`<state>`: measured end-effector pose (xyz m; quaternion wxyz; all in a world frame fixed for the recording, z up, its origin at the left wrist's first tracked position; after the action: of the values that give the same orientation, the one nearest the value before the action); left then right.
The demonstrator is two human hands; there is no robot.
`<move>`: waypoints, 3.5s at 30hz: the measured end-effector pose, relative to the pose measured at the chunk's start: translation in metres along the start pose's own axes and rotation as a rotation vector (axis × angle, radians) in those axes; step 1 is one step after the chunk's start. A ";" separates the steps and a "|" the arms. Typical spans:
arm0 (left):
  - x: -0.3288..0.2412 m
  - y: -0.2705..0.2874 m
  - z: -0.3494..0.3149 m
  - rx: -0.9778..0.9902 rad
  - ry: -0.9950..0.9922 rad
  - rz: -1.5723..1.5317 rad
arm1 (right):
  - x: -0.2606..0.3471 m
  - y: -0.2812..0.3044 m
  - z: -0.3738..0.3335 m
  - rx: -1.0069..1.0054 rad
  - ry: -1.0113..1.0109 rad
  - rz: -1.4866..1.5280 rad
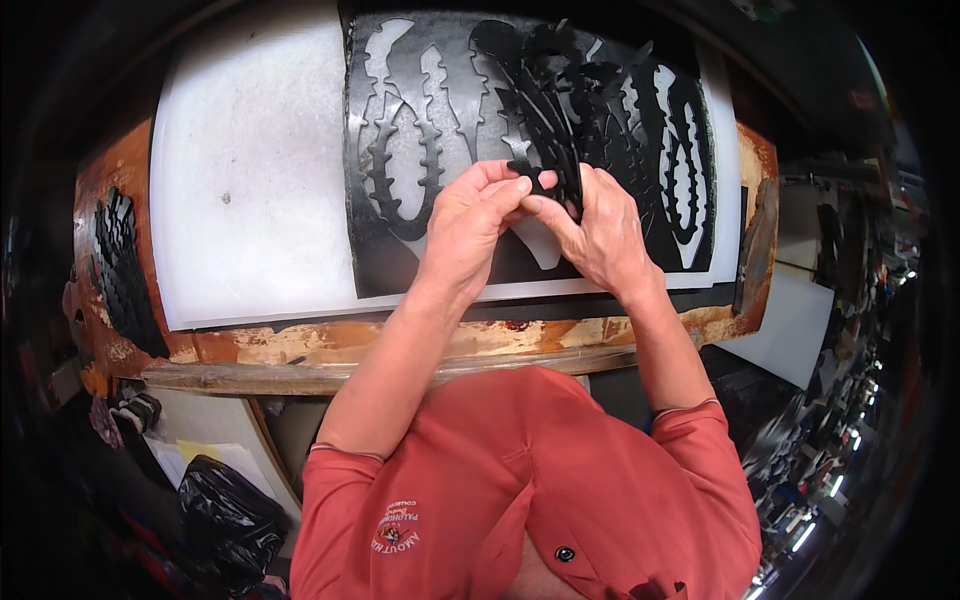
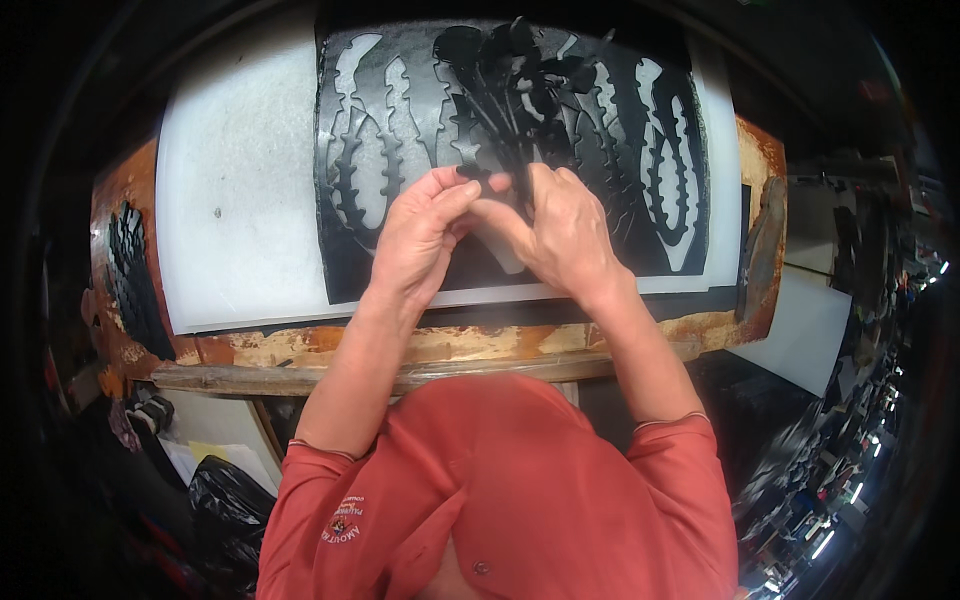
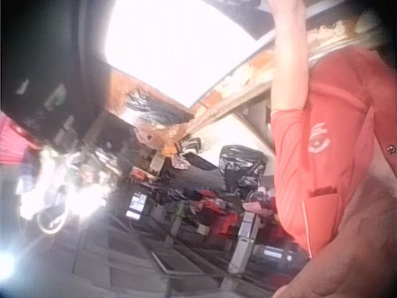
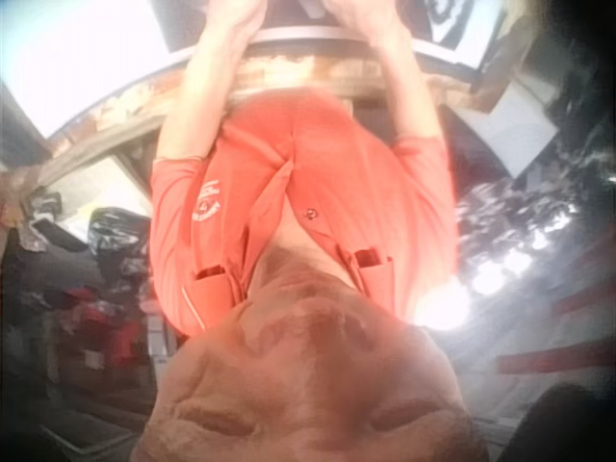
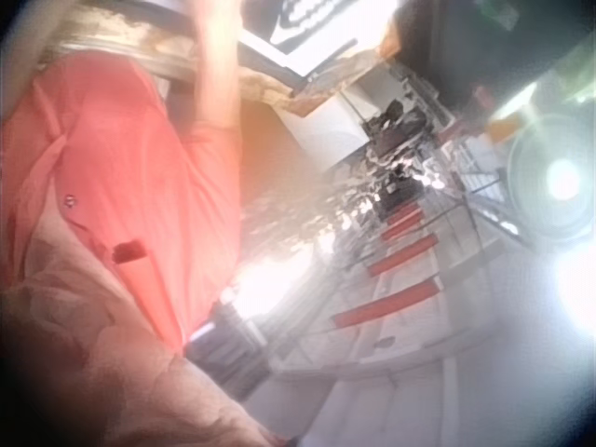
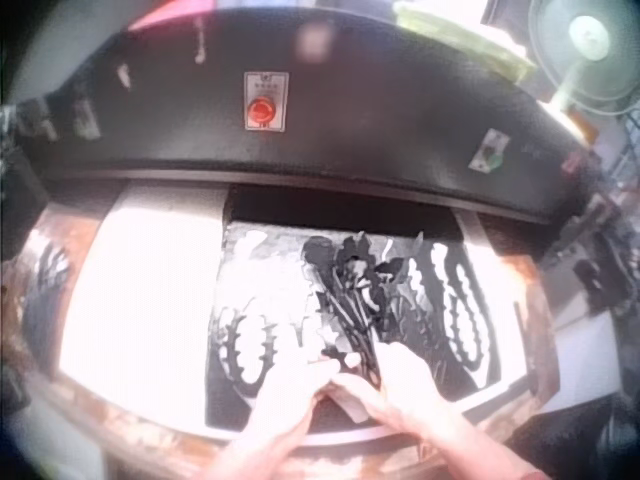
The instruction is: The person repeatedly feeds a large black rubber sheet with a patterned cutout through a roller press, then manually peels away the cutout trim pieces from the sheet. The person handles the sheet and trim by hand, separating the pieces and setting them aside.
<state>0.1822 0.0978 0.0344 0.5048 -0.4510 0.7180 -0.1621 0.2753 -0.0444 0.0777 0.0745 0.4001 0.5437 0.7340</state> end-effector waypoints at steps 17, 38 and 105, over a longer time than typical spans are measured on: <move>-0.006 0.022 -0.026 -0.230 -0.464 0.523 | -0.149 0.105 0.017 -0.566 -0.529 1.131; 0.028 -0.052 -0.010 0.002 0.074 0.539 | -0.070 0.002 -0.051 -0.359 0.111 -0.293; 0.071 -0.066 0.040 -0.027 -0.171 0.173 | -0.150 0.109 -0.023 -0.092 -0.601 0.512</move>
<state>0.2428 0.0134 0.0216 0.5703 -0.4064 0.7105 -0.0692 0.3954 -0.1864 0.0936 0.0630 0.7159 0.3469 0.6026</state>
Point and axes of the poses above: each hand's wrist, its own z-axis towards the middle knuckle, its own y-axis out of the back of the hand, x = y × z, the point moved 2 cm from there along z, towards the middle knuckle, and after that the axes turned 4 degrees about -z, right-handed, at the moved point
